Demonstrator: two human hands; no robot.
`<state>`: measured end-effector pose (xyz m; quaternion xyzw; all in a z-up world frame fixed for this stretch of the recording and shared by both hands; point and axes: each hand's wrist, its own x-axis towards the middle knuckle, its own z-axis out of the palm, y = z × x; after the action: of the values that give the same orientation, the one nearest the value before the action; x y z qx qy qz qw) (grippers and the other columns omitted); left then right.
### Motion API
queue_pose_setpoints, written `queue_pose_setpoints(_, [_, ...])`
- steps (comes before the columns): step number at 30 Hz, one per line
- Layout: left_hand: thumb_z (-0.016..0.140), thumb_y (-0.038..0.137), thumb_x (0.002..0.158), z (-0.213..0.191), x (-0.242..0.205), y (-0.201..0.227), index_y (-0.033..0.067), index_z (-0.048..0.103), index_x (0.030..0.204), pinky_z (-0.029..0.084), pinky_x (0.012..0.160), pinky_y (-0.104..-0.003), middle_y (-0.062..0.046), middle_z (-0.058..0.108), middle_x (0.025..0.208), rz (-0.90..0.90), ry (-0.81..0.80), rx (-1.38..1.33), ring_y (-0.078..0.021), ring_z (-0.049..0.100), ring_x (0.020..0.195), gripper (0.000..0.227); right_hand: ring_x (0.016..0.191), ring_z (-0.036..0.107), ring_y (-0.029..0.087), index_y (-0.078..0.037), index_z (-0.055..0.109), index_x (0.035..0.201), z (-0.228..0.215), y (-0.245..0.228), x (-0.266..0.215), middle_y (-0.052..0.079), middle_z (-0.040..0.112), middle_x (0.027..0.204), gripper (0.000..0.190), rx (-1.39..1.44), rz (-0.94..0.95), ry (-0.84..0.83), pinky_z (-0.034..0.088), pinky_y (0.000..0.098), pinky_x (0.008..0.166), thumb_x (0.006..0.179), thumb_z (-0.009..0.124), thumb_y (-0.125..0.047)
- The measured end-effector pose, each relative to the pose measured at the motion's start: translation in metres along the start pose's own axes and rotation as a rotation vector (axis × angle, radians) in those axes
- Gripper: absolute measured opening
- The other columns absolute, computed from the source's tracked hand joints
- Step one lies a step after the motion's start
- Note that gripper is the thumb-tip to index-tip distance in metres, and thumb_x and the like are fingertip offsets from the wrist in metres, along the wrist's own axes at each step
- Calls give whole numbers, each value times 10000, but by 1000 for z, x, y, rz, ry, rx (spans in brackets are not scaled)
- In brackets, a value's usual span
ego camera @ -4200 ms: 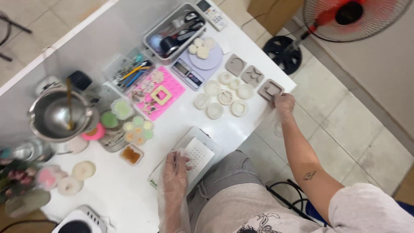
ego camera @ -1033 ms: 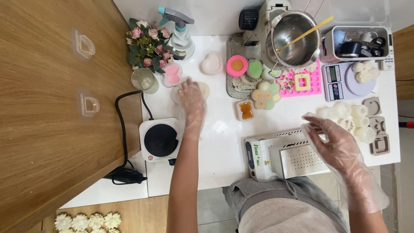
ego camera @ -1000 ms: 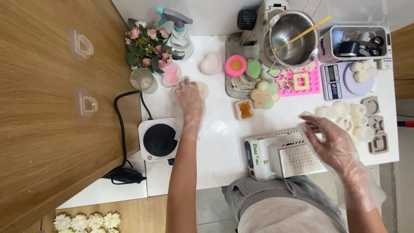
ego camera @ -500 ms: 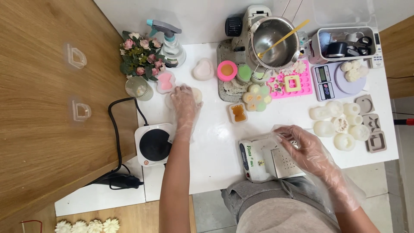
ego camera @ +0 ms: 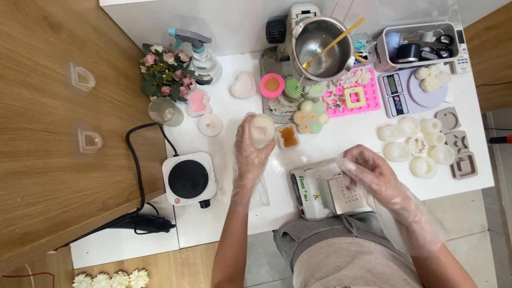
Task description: The person is removing cured soaps from various silicone molds on a workshop table.
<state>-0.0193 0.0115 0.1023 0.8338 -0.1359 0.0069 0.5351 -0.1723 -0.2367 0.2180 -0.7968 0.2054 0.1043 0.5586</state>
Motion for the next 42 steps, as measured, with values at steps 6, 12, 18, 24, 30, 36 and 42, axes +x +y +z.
queue_pose_setpoints(6, [891,92,714,-26,-33,122,130,472,1431,509,1029,-447,-149,557,1284,21,-48,-64,-339,587,1218,831,494,435,37,-11,514,1031,17,-43,-18,4,494,734,192,1466,324,-784,378,185,391,1025,670,-123])
queue_pose_setpoints(12, [814,91,816,-28,-54,175,106,435,1454,485,989,-467,-175,513,1262,151,-111,70,-372,559,1174,742,475,347,9,-67,482,1074,20,-70,-16,-39,430,742,204,1379,330,-856,299,159,382,1011,668,-122])
queue_pose_setpoints(18, [743,35,843,-26,-65,193,62,406,1479,504,984,-440,-175,512,1262,302,-99,250,-351,560,1172,721,480,328,12,-55,499,1155,7,-53,-18,-49,424,764,279,1330,287,-935,286,170,399,992,698,-165])
queue_pose_setpoints(24, [742,34,859,-31,-71,220,66,387,1514,510,974,-440,-162,518,1258,317,-115,310,-337,568,1164,746,499,329,24,-52,514,1118,0,-66,-33,-37,415,766,245,1187,270,-827,267,187,404,1007,660,-215])
queue_pose_setpoints(30, [732,59,893,-21,-75,220,58,400,1486,510,962,-429,-166,504,1277,305,-79,358,-337,565,1169,680,519,329,33,-56,552,1032,-8,-88,-43,-57,396,711,207,893,259,-641,250,213,425,998,633,-243])
queue_pose_setpoints(36, [698,70,913,-21,-79,221,64,381,1503,507,958,-423,-157,490,1279,316,-102,404,-319,559,1143,670,524,354,33,-39,588,1053,-10,-74,-36,-66,429,680,231,685,228,-592,271,215,451,981,650,-250])
queue_pose_setpoints(42, [597,38,917,-30,-80,228,5,326,1542,477,982,-418,-193,465,1311,331,-200,591,-313,525,1177,682,506,357,21,-33,597,1131,-3,-67,-33,-66,453,684,274,755,169,-639,277,202,436,957,650,-239])
